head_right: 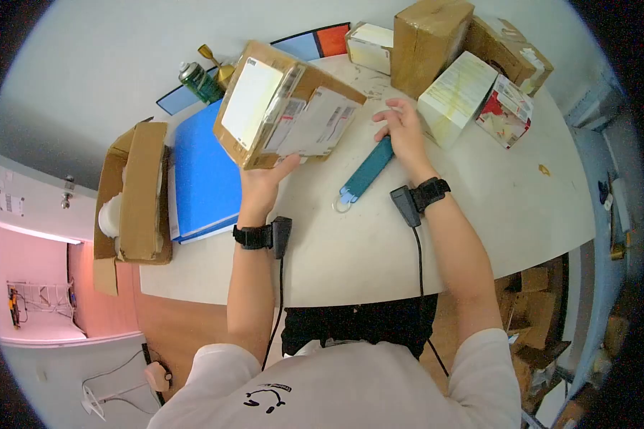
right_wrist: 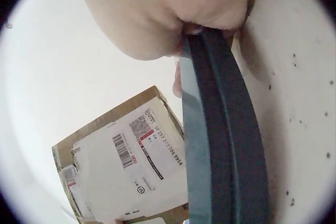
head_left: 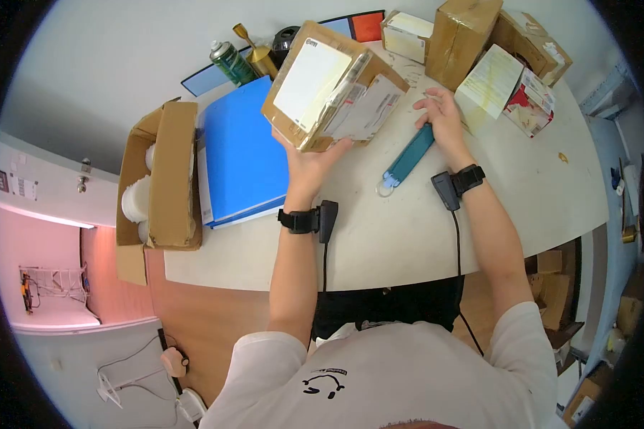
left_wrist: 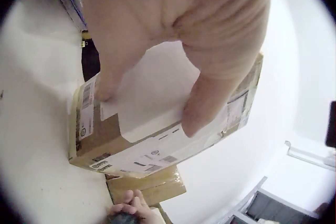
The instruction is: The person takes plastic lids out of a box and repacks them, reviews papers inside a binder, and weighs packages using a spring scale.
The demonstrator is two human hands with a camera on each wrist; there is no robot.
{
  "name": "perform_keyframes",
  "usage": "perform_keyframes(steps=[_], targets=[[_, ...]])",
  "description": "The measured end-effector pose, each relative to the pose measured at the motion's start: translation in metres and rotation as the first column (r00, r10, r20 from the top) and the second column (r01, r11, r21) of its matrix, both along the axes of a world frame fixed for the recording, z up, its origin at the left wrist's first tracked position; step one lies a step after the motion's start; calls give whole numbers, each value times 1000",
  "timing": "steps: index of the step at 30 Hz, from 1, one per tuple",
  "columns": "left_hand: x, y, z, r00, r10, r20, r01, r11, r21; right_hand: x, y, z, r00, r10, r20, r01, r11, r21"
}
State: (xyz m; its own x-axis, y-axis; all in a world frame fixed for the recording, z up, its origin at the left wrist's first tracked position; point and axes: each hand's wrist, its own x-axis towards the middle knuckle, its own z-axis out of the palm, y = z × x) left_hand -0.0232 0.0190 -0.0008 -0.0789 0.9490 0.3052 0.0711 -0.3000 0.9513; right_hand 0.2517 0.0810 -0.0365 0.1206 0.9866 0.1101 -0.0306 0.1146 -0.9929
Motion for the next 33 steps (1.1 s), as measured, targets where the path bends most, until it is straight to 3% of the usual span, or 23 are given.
perform_keyframes(steps=[1,6,8,9,11,12,14,16,17,19,24,26,33], targets=[[0,-3,3,985,-87,148,96,994,-51,-1,-1,0,997,50,-64,-52,998,-33],[-10,-14,18,990,-105,95,115,987,-109,-4,-7,4,981,132,-140,-141,989,-54],[-14,-13,15,989,-110,100,120,987,-103,-5,-7,4,995,97,19,-96,994,-58],[-16,-13,13,989,-112,99,122,987,-103,-5,-6,2,995,94,14,-93,994,-61],[-22,-11,6,989,-116,94,126,986,-106,-6,-3,0,979,93,-184,-108,992,-70],[-25,-9,1,987,-116,108,131,982,-136,-4,-3,0,978,92,-187,-107,991,-75],[-26,-7,-2,986,-113,122,133,976,-169,2,-4,3,937,228,-263,-240,971,-16],[-23,-5,4,999,15,-42,-20,990,-141,3,-5,7,906,234,-353,-260,965,-27],[-22,-6,6,999,12,-43,-18,990,-140,3,-5,9,868,236,-437,-277,960,-32],[-20,-6,9,996,69,-64,-78,987,-144,7,-4,10,868,261,-423,-289,957,-3],[-23,-2,1,997,56,-60,-61,994,-89,8,-7,13,851,360,-383,-355,931,85],[-20,-3,4,996,56,-62,-62,994,-93,8,-7,13,777,428,-461,-426,897,116],[-18,-4,4,989,92,-118,-98,994,-50,5,-9,16,721,493,-487,-490,860,146]])
